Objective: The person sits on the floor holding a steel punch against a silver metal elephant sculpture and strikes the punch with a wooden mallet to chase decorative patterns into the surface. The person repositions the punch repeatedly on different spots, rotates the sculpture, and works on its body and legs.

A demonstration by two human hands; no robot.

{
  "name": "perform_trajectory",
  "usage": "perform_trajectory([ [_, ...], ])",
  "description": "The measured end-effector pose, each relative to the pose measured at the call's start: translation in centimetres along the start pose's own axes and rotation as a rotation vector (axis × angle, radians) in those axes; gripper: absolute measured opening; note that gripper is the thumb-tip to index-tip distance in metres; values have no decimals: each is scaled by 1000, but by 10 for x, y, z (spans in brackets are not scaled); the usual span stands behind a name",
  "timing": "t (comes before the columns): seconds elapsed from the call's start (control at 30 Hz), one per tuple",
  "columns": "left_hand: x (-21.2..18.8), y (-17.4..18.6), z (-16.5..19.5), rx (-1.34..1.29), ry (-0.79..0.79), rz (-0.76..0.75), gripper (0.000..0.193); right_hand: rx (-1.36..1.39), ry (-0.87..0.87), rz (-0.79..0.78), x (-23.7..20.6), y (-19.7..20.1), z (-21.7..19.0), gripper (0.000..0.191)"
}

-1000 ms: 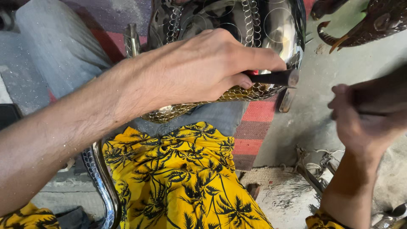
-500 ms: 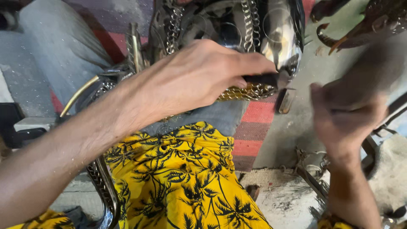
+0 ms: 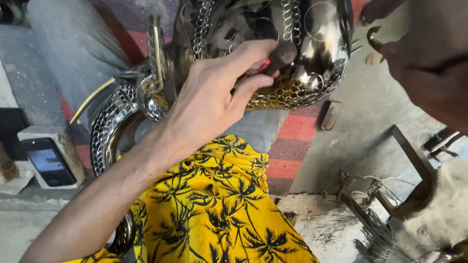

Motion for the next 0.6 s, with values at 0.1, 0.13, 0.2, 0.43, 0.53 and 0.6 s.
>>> perform_trajectory([
  [0.1, -10, -2, -2, -104, -3, 98, 30, 78, -33, 28, 16, -5, 11, 10],
  [0.13, -14, -4, -4, -151, 1, 130, 30, 90, -42, 30, 19, -7, 15, 10],
  [0.2, -21, -8, -8, -217, 22, 192, 29, 107, -55, 28, 22, -9, 25, 9],
  [0.43, -38, -20, -32, -202, 338, 326, 21, 128, -80, 12, 25, -13, 47, 7],
  [0.53, -38, -19, -23, -370, 115, 363, 26, 130, -87, 12, 26, -12, 49, 6],
  [0.6, -38, -20, -22, -401, 67, 368, 26, 131, -88, 7, 27, -11, 49, 6],
])
Point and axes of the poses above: each hand's wrist, its own x-axis towards the middle knuckle, its own y-axis out of the back of the hand, z = x × y, the point moved 6 cm from there along x, towards the middle knuckle, and after that the axes turned 1 degree about -x, right-handed, at the moved point
